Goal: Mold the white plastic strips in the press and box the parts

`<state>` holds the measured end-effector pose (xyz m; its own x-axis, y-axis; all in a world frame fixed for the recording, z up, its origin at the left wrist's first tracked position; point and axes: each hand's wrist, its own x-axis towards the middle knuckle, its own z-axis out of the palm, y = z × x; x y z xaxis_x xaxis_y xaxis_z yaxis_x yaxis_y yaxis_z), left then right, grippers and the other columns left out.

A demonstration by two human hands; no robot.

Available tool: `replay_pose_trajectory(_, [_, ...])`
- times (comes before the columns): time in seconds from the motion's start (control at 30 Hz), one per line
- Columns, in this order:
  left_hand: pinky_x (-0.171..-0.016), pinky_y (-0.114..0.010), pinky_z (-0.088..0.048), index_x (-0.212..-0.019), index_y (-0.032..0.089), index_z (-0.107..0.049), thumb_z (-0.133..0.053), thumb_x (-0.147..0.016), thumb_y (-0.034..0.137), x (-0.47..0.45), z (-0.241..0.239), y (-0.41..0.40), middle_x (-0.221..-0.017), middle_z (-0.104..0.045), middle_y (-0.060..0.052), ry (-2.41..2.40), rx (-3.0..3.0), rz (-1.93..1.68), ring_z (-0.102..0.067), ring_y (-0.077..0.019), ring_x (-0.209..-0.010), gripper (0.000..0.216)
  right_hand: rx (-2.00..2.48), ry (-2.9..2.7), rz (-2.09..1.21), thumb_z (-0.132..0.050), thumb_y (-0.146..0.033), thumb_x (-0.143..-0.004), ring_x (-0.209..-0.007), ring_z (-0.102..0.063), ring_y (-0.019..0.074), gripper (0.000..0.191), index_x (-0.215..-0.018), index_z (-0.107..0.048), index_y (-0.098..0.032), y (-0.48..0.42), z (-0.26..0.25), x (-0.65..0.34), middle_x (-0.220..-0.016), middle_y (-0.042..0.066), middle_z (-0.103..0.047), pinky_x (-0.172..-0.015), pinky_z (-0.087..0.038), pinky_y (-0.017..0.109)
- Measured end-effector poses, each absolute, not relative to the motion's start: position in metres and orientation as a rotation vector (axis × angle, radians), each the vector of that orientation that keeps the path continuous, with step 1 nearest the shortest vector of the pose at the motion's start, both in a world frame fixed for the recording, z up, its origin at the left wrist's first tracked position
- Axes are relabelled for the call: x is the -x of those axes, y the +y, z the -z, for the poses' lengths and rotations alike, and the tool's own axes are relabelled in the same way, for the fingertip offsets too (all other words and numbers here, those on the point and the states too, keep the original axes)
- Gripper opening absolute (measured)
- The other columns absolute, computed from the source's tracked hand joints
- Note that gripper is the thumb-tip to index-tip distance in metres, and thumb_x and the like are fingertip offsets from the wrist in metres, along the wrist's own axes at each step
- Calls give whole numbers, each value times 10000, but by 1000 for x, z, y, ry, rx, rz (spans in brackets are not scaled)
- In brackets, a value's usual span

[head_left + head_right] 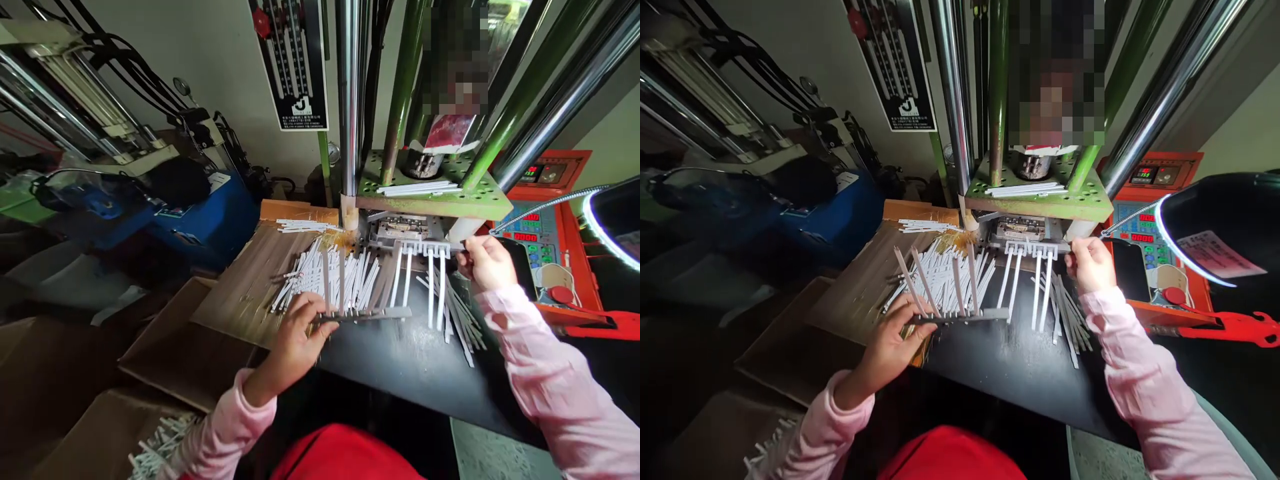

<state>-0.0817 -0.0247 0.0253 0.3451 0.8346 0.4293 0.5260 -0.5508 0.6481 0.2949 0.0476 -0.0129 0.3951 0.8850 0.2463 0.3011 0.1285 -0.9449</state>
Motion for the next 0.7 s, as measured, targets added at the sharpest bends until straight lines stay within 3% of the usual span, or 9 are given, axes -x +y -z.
replay_pose_trajectory(0.07, [-888, -298, -522, -960, 223, -650, -659, -893, 175, 84, -33, -18, -984, -652, -33, 1202, -2250, -1064, -639, -189, -961, 83, 1447, -1048, -697, -538, -589, -936, -416, -401, 138, 353, -823, -435, -271, 3, 21, -281, -515, -46, -444, -390, -292, 279])
replay_pose_trajectory(0.2, [-899, -300, -512, -939, 205, -635, -664, -888, 159, 79, -35, -9, -994, -642, -32, 1190, -2277, -1078, -631, -184, -968, 75, 1504, -985, -960, -596, -638, -873, -344, -386, 136, 399, -786, -452, -276, -68, 39, -243, -468, -48, -459, -331, -246, 266])
replay_pose_trajectory(0.3, [-891, -304, -519, -943, 201, -633, -680, -874, 148, 72, -29, -8, -991, -643, -34, 1158, -2279, -1064, -630, -185, -968, 99, 1570, -1229, -932, -504, -645, -917, -370, -454, 161, 392, -774, -490, -280, -95, 53, -227, -471, -25, -504, -365, -339, 295])
replay_pose_trajectory(0.43, [-918, -336, -525, -960, 205, -641, -681, -875, 135, 61, -20, -10, -1002, -648, -44, 1079, -2266, -1028, -633, -195, -988, 118, 1816, -1592, -572, -512, -723, -865, -421, -525, 197, 457, -838, -624, -282, -100, 53, -233, -527, -1, -580, -427, -400, 322])
replay_pose_trajectory(0.53, [-920, -343, -528, -975, 200, -655, -696, -870, 122, 49, -15, -10, -1010, -648, -56, 975, -2274, -1063, -631, -199, -992, 137, 1655, -1543, -766, -451, -742, -892, -503, -599, 205, 548, -1066, -685, -277, -86, 33, -245, -669, 28, -669, -458, -465, 329])
replay_pose_trajectory(0.6, [-919, -345, -531, -983, 202, -672, -712, -864, 128, 38, -12, -5, -1011, -647, -55, 905, -2285, -1082, -628, -200, -990, 145, 1436, -1494, -995, -509, -717, -886, -568, -634, 196, 558, -1165, -680, -265, -72, 17, -252, -801, 50, -716, -509, -522, 329])
replay_pose_trajectory(0.7, [-927, -344, -539, -1005, 215, -719, -727, -852, 131, 19, -8, 18, -1002, -636, -46, 876, -2257, -1100, -631, -191, -972, 174, 1350, -1480, -1055, -697, -648, -797, -648, -663, 195, 479, -1016, -737, -224, -43, 3, -262, -898, 80, -746, -587, -564, 328])
